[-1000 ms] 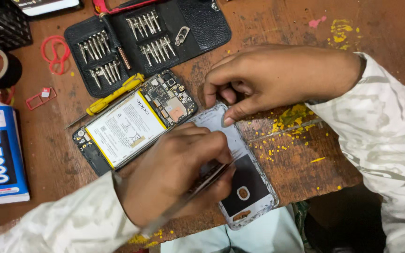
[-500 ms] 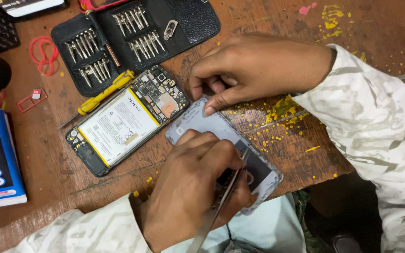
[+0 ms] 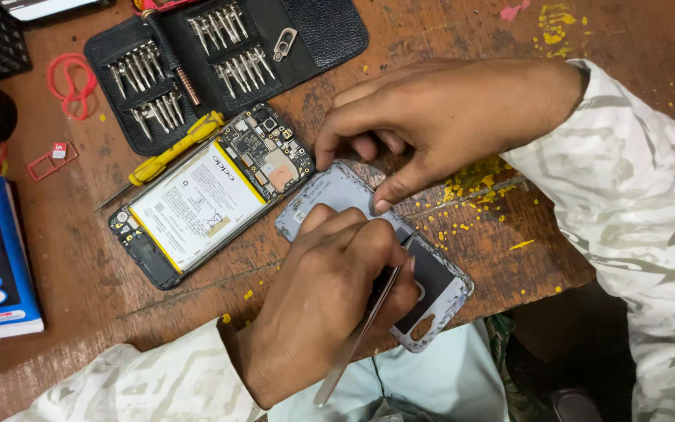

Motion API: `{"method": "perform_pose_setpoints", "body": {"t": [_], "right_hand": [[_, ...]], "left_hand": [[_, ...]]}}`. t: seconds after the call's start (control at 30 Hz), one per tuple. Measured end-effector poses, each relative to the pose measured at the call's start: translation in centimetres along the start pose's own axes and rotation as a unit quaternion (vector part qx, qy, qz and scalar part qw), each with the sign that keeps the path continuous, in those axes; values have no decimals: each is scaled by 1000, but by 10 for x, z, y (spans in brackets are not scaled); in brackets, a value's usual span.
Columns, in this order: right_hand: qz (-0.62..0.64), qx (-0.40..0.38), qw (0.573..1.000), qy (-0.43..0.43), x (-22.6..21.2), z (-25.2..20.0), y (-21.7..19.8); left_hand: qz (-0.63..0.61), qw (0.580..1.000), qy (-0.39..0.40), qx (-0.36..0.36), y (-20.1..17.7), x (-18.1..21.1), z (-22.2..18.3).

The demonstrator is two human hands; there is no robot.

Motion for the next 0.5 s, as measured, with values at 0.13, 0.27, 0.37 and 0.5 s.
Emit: {"method": "perform_pose_setpoints", "body": {"t": [0.13, 0.27, 0.37, 0.5], "right_hand": [[32, -22, 999, 5, 2, -2, 7], [39, 6, 998, -48, -9, -3, -1], [36, 8, 999, -39, -9, -3, -2], [43, -5, 999, -12, -4, -1, 2]], "left_hand": [[1, 1000, 10, 4, 0, 1, 0], [-4, 1000, 18, 5, -2, 3, 0], [2, 1000, 25, -1, 0, 4, 1], [3, 1000, 12, 8, -1, 2, 0]]}}
Point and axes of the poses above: each hand's wrist, its own z-axis towards the middle knuckle, its own y-axis out of the palm, x = y × z, the point moved 10 cm from there along z, towards the middle knuckle, and after that the axes turned 15 degrees about -z, right-handed, at the moved point
